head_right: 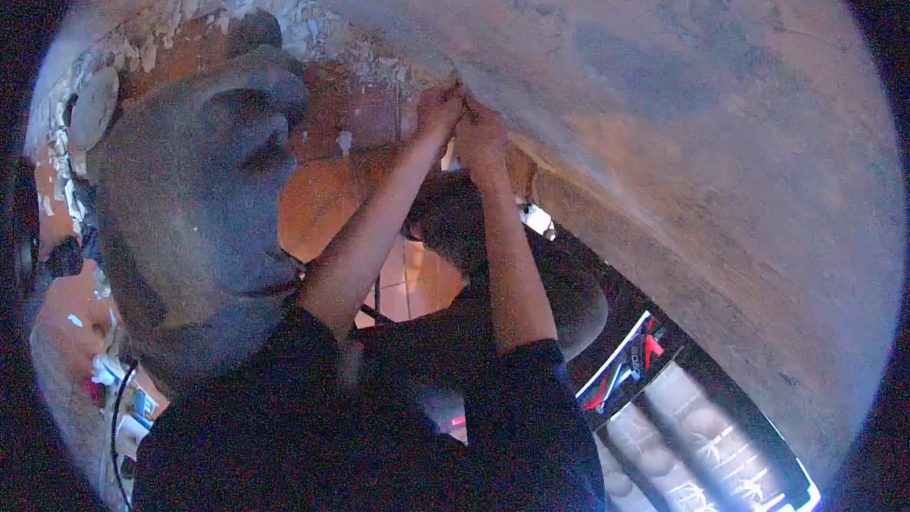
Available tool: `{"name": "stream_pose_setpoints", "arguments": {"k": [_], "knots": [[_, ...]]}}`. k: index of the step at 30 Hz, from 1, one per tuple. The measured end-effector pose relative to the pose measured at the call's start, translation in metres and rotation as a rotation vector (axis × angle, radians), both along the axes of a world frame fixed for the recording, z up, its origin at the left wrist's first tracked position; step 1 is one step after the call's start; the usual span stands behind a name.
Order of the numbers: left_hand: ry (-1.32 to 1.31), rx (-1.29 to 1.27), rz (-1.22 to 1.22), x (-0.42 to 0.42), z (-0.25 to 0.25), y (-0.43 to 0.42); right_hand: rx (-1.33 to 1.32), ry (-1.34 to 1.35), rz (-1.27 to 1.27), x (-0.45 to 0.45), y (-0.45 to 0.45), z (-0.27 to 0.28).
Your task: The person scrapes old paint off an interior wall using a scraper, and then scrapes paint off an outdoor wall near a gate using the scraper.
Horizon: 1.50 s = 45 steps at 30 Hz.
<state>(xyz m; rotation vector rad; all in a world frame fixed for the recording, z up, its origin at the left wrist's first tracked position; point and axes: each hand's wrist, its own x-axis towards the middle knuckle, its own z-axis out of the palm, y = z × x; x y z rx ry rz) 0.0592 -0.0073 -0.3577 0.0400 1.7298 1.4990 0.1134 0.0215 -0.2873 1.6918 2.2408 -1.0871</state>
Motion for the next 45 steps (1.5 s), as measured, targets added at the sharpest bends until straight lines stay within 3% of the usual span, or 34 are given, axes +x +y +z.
{"name": "stream_pose_setpoints", "arguments": {"k": [2, 5, 7, 9, 10, 12, 14, 16, 17, 19, 22, 24, 25, 27, 31, 33, 37, 39, 43, 45], "knots": [[0.098, 0.115, 0.197, -0.001, 0.01, -0.004, -0.014, 0.053, 0.033, -0.011, -0.006, 0.009], [-0.136, 0.016, 0.069, -0.016, -0.005, 0.0, -0.052, 0.11, 0.031, -0.02, 0.0, 0.003], [-0.229, -0.072, 0.003, -0.022, -0.018, -0.002, 0.109, -0.006, 0.245, -0.033, -0.003, -0.021], [-0.239, 0.281, 0.181, -0.023, -0.025, -0.015, 0.138, 0.072, 0.239, -0.035, -0.007, -0.021], [-0.233, 0.278, 0.186, -0.018, -0.022, -0.017, 0.168, 0.129, 0.221, -0.033, -0.012, -0.012], [0.121, 0.081, 0.071, -0.002, -0.012, -0.012, 0.117, 0.079, 0.171, -0.023, -0.013, 0.016], [0.11, 0.097, 0.075, -0.004, 0.018, -0.017, 0.066, 0.031, 0.125, -0.02, -0.012, 0.024], [0.098, 0.119, 0.081, -0.009, 0.01, -0.011, 0.089, 0.124, 0.129, -0.019, -0.01, 0.018], [-0.007, 0.129, 0.088, -0.011, -0.002, -0.008, 0.09, 0.115, 0.128, -0.018, -0.009, 0.013], [-0.123, 0.144, 0.094, -0.01, 0.006, -0.008, 0.09, -0.167, 0.192, -0.023, -0.01, 0.011], [-0.274, 0.183, 0.199, -0.006, 0.019, -0.013, 0.098, -0.089, 0.137, -0.014, -0.012, 0.015], [0.156, 0.137, 0.242, 0.002, 0.022, -0.008, 0.154, -0.076, 0.183, -0.013, -0.007, 0.013], [0.152, 0.138, 0.241, 0.003, 0.004, -0.002, 0.213, -0.063, 0.221, -0.014, -0.006, 0.015], [-0.203, 0.182, 0.141, 0.003, -0.028, 0.006, 0.194, -0.076, 0.198, -0.03, -0.012, 0.02], [-0.33, 0.348, 0.31, -0.009, 0.011, -0.015, 0.092, -0.03, 0.174, -0.026, -0.015, 0.016], [0.121, 0.099, 0.087, -0.011, 0.037, -0.021, 0.151, -0.007, 0.104, -0.024, -0.024, 0.028], [0.136, -0.077, -0.182, -0.023, 0.027, -0.021, 0.147, -0.114, 0.079, -0.026, -0.021, 0.012], [-0.23, 0.22, 0.066, -0.027, 0.005, -0.019, 0.198, -0.046, 0.07, -0.03, -0.029, 0.005], [-0.15, 0.247, 0.143, -0.016, 0.017, -0.021, 0.223, 0.171, -0.031, -0.02, -0.036, 0.006], [-0.037, 0.129, -0.044, -0.018, 0.016, -0.02, 0.248, 0.115, 0.037, -0.021, -0.03, 0.007]]}}
